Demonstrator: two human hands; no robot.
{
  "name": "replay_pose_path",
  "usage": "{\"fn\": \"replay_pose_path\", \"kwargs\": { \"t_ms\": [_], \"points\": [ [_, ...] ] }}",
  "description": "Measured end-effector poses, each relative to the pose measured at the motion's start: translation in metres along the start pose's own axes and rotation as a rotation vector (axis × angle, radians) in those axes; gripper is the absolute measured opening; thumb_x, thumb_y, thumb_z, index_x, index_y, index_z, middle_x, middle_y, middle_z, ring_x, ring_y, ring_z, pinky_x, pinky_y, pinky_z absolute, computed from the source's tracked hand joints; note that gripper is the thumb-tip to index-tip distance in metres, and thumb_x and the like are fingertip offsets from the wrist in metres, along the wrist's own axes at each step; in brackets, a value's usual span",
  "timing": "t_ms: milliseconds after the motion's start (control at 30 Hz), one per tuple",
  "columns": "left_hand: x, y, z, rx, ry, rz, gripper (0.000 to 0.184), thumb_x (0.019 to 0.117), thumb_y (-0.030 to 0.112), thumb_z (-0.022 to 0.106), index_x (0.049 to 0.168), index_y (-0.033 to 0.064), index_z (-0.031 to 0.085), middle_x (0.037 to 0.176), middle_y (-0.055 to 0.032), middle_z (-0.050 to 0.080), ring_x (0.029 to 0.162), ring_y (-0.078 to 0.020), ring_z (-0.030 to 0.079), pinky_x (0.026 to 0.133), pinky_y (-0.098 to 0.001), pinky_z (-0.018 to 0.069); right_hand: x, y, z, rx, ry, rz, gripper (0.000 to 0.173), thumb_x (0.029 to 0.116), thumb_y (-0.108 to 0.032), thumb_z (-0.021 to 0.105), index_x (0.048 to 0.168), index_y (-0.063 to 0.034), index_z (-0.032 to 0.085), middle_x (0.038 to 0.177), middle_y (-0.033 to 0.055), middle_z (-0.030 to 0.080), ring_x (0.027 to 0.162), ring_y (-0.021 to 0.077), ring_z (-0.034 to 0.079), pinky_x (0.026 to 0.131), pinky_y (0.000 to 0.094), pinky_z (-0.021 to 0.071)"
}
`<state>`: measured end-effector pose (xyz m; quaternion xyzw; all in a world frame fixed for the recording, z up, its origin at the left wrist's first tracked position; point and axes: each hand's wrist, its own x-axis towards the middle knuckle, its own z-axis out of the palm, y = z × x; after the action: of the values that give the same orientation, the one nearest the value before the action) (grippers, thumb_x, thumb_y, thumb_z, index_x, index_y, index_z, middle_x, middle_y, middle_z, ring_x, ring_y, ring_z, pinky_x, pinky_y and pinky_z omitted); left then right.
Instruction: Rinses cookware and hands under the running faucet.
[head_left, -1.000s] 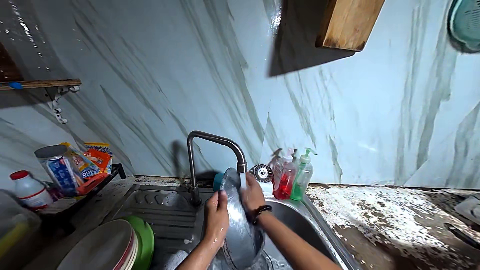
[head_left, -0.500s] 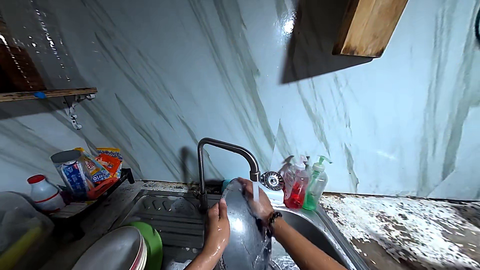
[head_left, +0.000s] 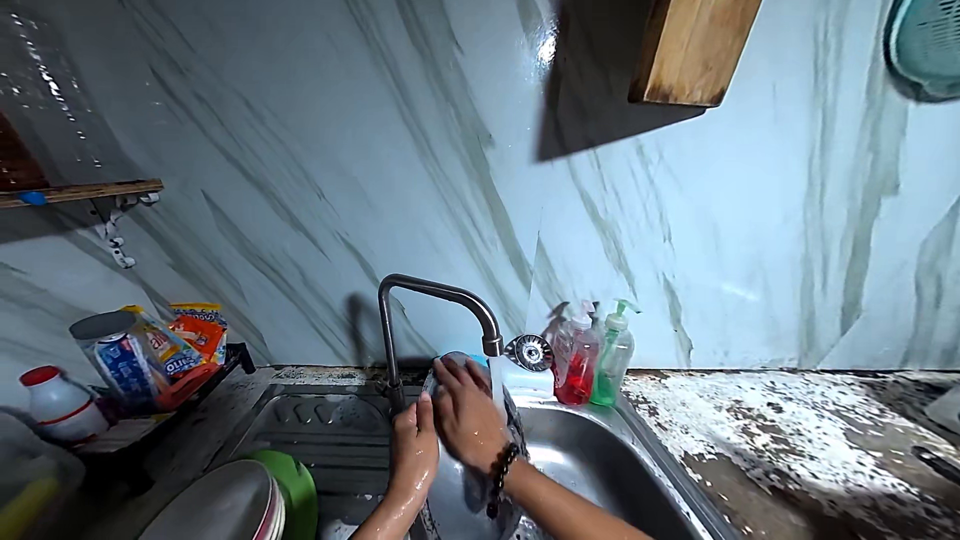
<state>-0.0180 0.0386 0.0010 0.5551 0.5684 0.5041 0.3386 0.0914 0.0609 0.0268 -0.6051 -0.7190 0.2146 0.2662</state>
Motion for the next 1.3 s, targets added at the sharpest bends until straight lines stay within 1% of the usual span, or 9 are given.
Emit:
{"fn": "replay_pose_path", "kwargs": {
  "t_ms": [133, 300, 467, 600, 733, 900, 1033, 1133, 1300],
  "points": [
    [-0.005, 0.002, -0.003, 0.022, -0.004, -0.008, 0.045, 0.1121, 0.022, 0.038, 0.089, -0.0076, 0.064, 0.078, -0.0105, 0.055, 0.078, -0.0173, 0.053, 0.075, -0.0353, 0.0448, 0.037, 0.042, -0.014, 0.082, 0.003, 0.085, 0.045, 0.1111, -0.022, 0.039, 0.148, -0.0003, 0.05, 0.15, 0.0233, 0.052, 0.143, 0.0394, 0.046, 0.118, 0.0576, 0.032],
    [0.003, 0.007, 0.003, 0.081, -0.026, -0.035, 0.044, 0.1125, 0.02, 0.037, 0.101, -0.0089, 0.068, 0.094, -0.0203, 0.067, 0.096, -0.0266, 0.064, 0.09, -0.0425, 0.0499, 0.002, -0.005, -0.003, -0.041, -0.052, 0.023, 0.051, 0.1112, -0.025, 0.029, 0.159, -0.0094, 0.038, 0.166, 0.0118, 0.034, 0.158, 0.0327, 0.018, 0.124, 0.0644, 0.0063],
    [-0.002, 0.012, 0.004, 0.12, -0.049, -0.042, 0.046, 0.1125, 0.023, 0.037, 0.091, -0.0071, 0.064, 0.08, -0.0132, 0.057, 0.08, -0.0216, 0.055, 0.077, -0.0391, 0.0459, 0.03, 0.035, -0.018, 0.049, 0.01, 0.16, 0.045, 0.1105, -0.022, 0.041, 0.149, -0.0015, 0.05, 0.149, 0.0258, 0.051, 0.141, 0.0433, 0.046, 0.114, 0.063, 0.0333],
    [0.006, 0.009, 0.008, 0.095, -0.047, -0.021, 0.044, 0.1123, 0.021, 0.038, 0.101, -0.0089, 0.069, 0.095, -0.021, 0.068, 0.096, -0.0279, 0.065, 0.091, -0.0442, 0.0497, -0.005, 0.001, -0.003, -0.043, -0.012, 0.013, 0.051, 0.1109, -0.027, 0.03, 0.157, -0.0087, 0.041, 0.165, 0.011, 0.037, 0.158, 0.0323, 0.019, 0.124, 0.065, 0.0031],
    [0.001, 0.012, 0.006, 0.078, -0.044, -0.037, 0.047, 0.1127, 0.023, 0.036, 0.098, -0.0092, 0.067, 0.088, -0.0177, 0.061, 0.089, -0.0247, 0.058, 0.084, -0.0419, 0.0462, 0.03, 0.047, -0.013, 0.064, 0.069, 0.009, 0.044, 0.1087, -0.022, 0.042, 0.147, -0.0049, 0.054, 0.148, 0.0207, 0.054, 0.141, 0.0383, 0.048, 0.117, 0.0591, 0.034],
    [0.004, 0.008, 0.004, 0.028, -0.038, -0.053, 0.049, 0.1127, 0.024, 0.036, 0.085, -0.0066, 0.063, 0.079, -0.0118, 0.055, 0.08, -0.0202, 0.054, 0.077, -0.0389, 0.0447, -0.008, 0.022, 0.0, -0.05, 0.171, -0.01, 0.051, 0.1086, -0.026, 0.029, 0.148, -0.0055, 0.054, 0.161, 0.0161, 0.042, 0.153, 0.04, 0.029, 0.124, 0.0633, 0.0147],
    [0.002, 0.006, 0.003, 0.053, -0.053, -0.023, 0.049, 0.1126, 0.024, 0.036, 0.081, -0.0045, 0.061, 0.073, -0.008, 0.051, 0.073, -0.0174, 0.051, 0.072, -0.0364, 0.0438, 0.008, 0.056, 0.004, 0.088, 0.265, -0.249, 0.05, 0.1023, -0.031, 0.037, 0.137, -0.0111, 0.067, 0.146, 0.0122, 0.06, 0.143, 0.0322, 0.047, 0.12, 0.0566, 0.0297],
    [0.0, 0.006, 0.001, 0.046, -0.044, 0.0, 0.047, 0.1122, 0.023, 0.037, 0.082, -0.0051, 0.061, 0.072, -0.007, 0.049, 0.072, -0.016, 0.05, 0.071, -0.0349, 0.0429, 0.027, 0.094, -0.009, 0.542, 0.17, 0.029, 0.044, 0.1105, -0.016, 0.032, 0.142, 0.002, 0.057, 0.148, 0.0206, 0.054, 0.142, 0.0273, 0.048, 0.12, 0.0443, 0.0337],
    [0.006, 0.003, -0.004, 0.061, 0.045, -0.051, 0.048, 0.1129, 0.023, 0.036, 0.091, -0.0098, 0.063, 0.082, -0.0154, 0.056, 0.082, -0.0221, 0.055, 0.078, -0.0389, 0.0449, -0.014, 0.133, 0.064, 0.98, 0.366, 0.437, 0.054, 0.1143, -0.026, 0.018, 0.154, 0.0049, 0.036, 0.157, 0.0248, 0.042, 0.145, 0.0288, 0.043, 0.12, 0.0426, 0.0319]
  ]
}}
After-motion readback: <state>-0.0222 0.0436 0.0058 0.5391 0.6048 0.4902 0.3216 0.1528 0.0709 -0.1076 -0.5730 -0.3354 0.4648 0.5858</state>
